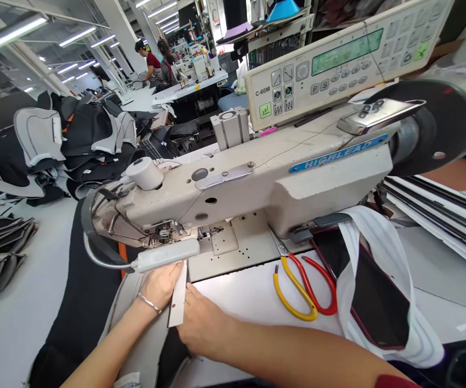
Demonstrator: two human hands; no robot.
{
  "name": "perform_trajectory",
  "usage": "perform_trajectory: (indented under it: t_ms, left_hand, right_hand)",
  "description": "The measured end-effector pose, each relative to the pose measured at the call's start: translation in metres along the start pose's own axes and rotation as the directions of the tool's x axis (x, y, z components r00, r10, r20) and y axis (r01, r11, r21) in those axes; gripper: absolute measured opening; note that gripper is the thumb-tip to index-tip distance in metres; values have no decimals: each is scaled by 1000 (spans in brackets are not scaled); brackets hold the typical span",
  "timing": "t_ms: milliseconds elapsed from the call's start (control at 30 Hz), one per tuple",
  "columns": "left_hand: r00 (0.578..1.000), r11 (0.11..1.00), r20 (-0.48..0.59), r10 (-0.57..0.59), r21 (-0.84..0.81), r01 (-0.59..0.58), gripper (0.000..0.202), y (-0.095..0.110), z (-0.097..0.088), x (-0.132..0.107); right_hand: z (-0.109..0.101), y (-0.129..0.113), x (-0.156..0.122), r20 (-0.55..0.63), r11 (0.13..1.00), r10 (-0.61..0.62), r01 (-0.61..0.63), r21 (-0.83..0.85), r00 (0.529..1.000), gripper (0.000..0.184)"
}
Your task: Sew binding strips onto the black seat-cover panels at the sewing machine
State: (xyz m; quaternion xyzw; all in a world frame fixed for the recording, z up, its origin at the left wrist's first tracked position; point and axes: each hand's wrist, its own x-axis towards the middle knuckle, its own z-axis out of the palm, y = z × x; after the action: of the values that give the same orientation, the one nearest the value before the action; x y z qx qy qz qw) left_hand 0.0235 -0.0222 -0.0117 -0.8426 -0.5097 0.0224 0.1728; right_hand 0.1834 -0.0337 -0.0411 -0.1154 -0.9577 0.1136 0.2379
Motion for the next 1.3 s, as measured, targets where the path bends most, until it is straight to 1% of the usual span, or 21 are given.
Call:
perform_trajectory:
  t_ms: [67,100,300,400,533,633,700,767,800,867,933,1000,1067,1133,1200,1233,1300]
  left_hand:
    - [999,1000,27,-17,-7,17,28,0,0,0]
    - [1000,1000,20,-21,-5,21,29,1,0,0]
    - [992,999,-123,25,37,-20,33,1,-8,5]
    - [986,999,-164,18,-27,-23,31,-3,-9,10]
    - [973,994,-231,19,-102,-43,30,-9,-5,21]
    - [977,994,-212,-14,-113,-10,28,-9,-10,23]
    - [985,989,-166,-45,-148,21,25,-5,-24,14]
    - [992,974,-103,-73,-223,49,24,1,-44,-6]
    - [995,962,-60,-77,-267,58,27,5,-55,-18]
    - [998,949,31,-61,-308,68,43,13,-74,-45]
    - [992,964,118,-36,-257,66,61,19,-84,-69]
    - [988,987,148,-33,-150,55,69,21,-84,-85]
    - [995,997,87,-45,-51,50,64,20,-76,-92]
    - [999,999,-39,-33,-7,33,55,19,-67,-93]
    - [990,999,-142,-18,-43,12,50,20,-62,-91]
    - [985,996,-170,-16,-86,2,48,22,-61,-89]
    - [985,980,-171,-28,-197,-6,45,28,-64,-84]
  right_hand:
    - [-3,1,-1,23,1000,-14,14,9,1000,22]
    - [-3,1,-1,31,1000,-15,14,7,999,23]
    - [1,1,-3,47,1000,-18,18,-3,999,33]
    - [5,7,-1,34,1000,6,-6,12,999,34]
    - [6,20,6,5,994,68,-68,84,998,35]
    - [0,26,9,35,995,67,-70,71,997,36]
    - [-5,25,7,46,998,65,-64,-10,997,33]
    - [-10,19,4,56,989,99,-92,-119,993,27]
    - [-13,14,1,67,980,120,-107,-169,991,22]
    - [-20,4,-4,105,965,146,-119,-234,984,13]
    - [-28,-5,-7,150,963,137,-96,-250,979,11]
    - [-36,-11,-9,174,969,95,-51,-242,980,13]
    - [-41,-13,-9,153,971,57,-19,-238,987,17]
    - [-44,-12,-8,118,974,34,-7,-227,992,21]
    - [-45,-10,-8,97,979,-3,23,-200,995,20]
    - [-45,-9,-8,95,982,-37,54,-181,995,19]
    - [-45,-7,-8,96,983,-100,113,-144,990,16]
